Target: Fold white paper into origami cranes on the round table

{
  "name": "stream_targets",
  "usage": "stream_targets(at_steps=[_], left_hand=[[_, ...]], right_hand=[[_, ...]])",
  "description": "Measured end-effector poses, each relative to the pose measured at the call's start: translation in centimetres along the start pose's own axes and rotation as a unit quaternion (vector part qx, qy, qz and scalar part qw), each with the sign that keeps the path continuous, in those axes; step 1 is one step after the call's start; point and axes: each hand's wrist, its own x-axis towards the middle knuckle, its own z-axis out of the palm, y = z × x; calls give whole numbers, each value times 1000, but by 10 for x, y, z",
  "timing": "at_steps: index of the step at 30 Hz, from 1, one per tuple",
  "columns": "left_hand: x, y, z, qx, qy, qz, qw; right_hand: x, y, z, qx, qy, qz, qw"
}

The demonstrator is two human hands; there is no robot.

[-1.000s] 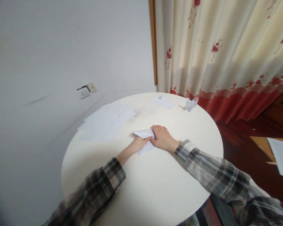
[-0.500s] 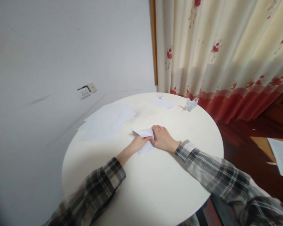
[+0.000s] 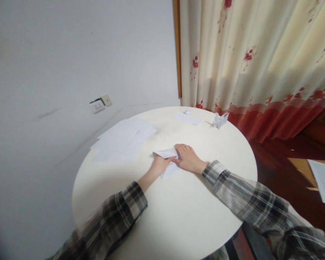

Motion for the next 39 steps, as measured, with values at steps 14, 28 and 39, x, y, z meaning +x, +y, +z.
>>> stream_targets(at_steps=[14,28,39], left_hand=[[-51,8,-33,251,16,190,949],[-79,4,-41,392,-134,299,860],[-97,12,-48,383,-104,353,847]], right_hand=[[2,2,2,4,-4,2,1000],[2,1,1,7,13,7,1000],[3,2,2,11,10,11,1000]])
